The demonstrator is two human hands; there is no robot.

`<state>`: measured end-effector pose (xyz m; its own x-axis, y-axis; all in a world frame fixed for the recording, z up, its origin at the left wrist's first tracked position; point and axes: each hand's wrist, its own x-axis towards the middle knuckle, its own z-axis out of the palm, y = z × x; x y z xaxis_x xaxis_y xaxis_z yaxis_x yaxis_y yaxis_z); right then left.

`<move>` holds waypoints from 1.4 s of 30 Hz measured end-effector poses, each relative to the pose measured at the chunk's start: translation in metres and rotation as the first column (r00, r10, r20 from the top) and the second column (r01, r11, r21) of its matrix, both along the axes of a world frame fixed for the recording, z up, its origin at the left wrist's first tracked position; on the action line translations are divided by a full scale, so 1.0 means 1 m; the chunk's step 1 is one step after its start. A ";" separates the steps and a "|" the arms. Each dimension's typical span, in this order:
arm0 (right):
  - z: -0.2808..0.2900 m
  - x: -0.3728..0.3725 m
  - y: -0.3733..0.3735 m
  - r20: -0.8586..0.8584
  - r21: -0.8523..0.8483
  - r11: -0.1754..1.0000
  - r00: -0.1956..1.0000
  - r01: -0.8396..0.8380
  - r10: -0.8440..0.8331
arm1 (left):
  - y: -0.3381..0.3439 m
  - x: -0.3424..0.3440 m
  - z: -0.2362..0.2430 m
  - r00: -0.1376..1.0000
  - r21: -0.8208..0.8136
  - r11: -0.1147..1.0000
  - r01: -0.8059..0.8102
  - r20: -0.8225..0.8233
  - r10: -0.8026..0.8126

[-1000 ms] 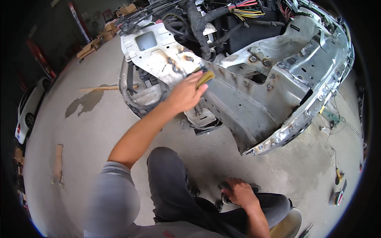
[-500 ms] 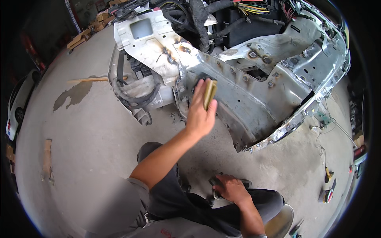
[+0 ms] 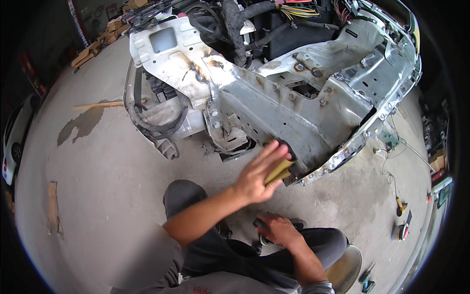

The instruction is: The person kneels in front of a stripped car frame and uses a sanding block to manually sand the metal surface of the front bumper area. They repeatedly rub the sanding block over various sections of the frame, focusing on edges and flat surfaces.

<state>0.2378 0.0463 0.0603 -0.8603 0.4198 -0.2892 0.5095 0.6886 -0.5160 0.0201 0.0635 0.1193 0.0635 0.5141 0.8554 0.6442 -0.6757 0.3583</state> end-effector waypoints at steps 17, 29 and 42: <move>0.001 0.006 0.000 0.002 0.004 0.999 0.999 0.035 -0.035 | 0.006 -0.048 0.073 0.922 -0.165 0.982 -0.097 -0.387 0.026; -0.005 0.008 -0.001 -0.025 0.023 0.999 0.999 0.032 -0.031 | 0.036 -0.064 0.107 0.943 -0.426 0.902 -0.064 -0.321 -0.085; 0.002 0.012 0.000 -0.024 0.004 0.998 0.997 0.070 -0.070 | 0.017 -0.019 0.120 0.875 -0.527 0.813 0.248 -0.238 -0.421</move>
<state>0.2500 0.0467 0.0618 -0.8352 0.4810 -0.2665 0.5443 0.6543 -0.5250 0.0008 0.0802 0.2392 0.5385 0.7351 0.4119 0.5448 -0.6766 0.4954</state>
